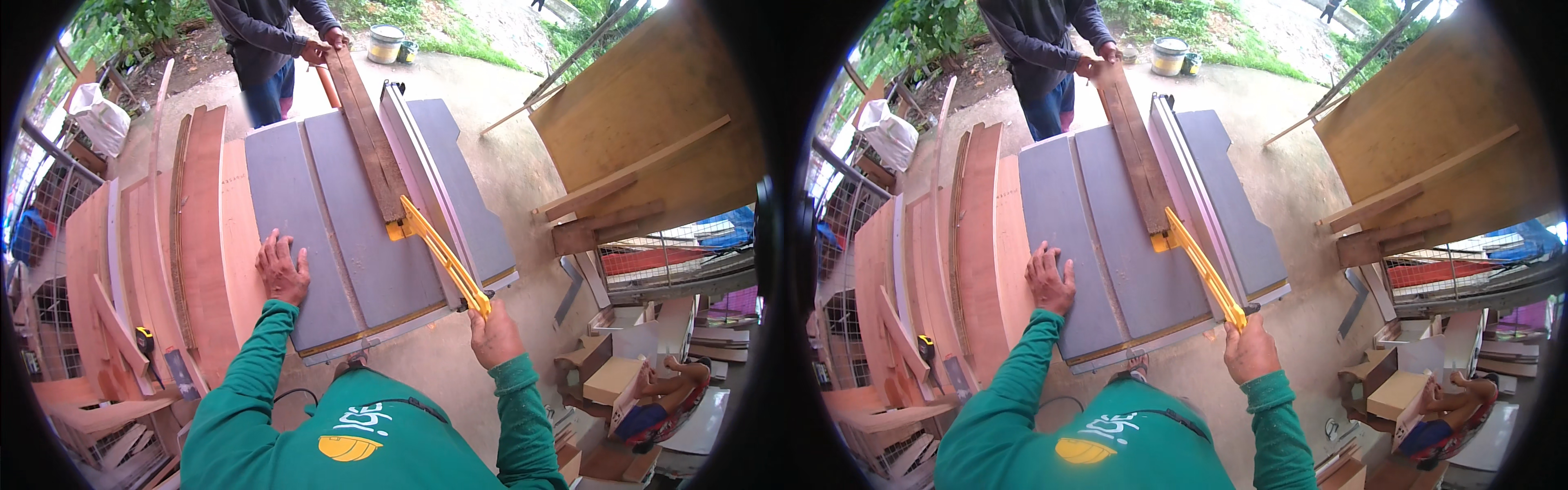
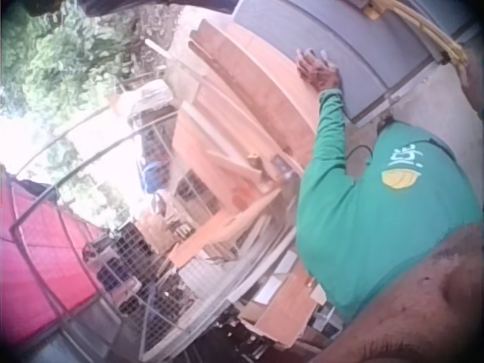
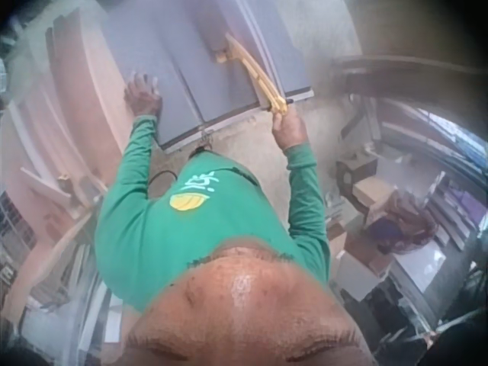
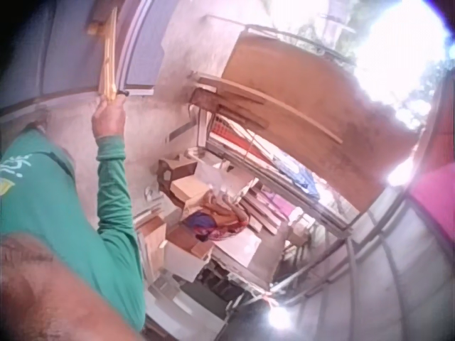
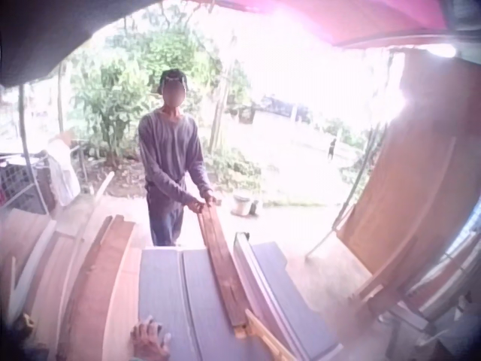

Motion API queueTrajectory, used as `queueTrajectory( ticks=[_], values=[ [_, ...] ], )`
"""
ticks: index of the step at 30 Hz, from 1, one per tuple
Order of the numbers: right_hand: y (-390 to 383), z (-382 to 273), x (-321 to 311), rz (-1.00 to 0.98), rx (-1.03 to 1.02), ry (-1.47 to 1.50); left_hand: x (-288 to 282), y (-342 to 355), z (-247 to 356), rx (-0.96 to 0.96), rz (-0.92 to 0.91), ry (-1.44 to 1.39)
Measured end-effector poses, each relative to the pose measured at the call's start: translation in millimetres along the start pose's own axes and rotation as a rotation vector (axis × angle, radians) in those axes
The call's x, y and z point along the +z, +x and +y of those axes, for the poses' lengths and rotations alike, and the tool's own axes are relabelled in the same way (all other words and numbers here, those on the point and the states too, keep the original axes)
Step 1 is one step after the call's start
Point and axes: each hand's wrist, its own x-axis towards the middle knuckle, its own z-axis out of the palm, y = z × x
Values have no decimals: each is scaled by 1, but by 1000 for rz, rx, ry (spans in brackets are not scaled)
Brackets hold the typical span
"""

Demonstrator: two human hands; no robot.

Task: The person feeds long wooden planks through a table saw, using a yellow push stick to guide the wood and maintain a safe distance from the blade. Another person assists by holding the far end of the planks during cutting.

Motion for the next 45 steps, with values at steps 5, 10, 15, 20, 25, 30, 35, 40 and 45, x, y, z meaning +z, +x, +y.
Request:
queueTrajectory(
  ticks=[5,10,15,20,25,30,35,40,45],
  values=[
    [7,-7,5,11,-15,-29,-2,1,1,1,-10,2],
    [17,-9,6,9,-31,-27,-5,3,3,5,-15,-1],
    [24,-7,8,7,-51,-25,0,1,-2,22,-8,14],
    [32,-1,13,5,-68,-6,-1,-1,-1,30,-9,14],
    [39,-7,21,30,-83,-63,4,-2,-4,35,17,13],
    [69,-3,38,79,-113,-55,9,-5,-8,35,35,30],
    [111,34,60,207,-266,201,17,2,-16,55,-16,20],
    [23,47,25,290,-217,428,-36,-13,-24,-58,-389,45],
    [-65,171,87,925,-287,420,-64,-73,-9,-128,-547,131]
  ],
)
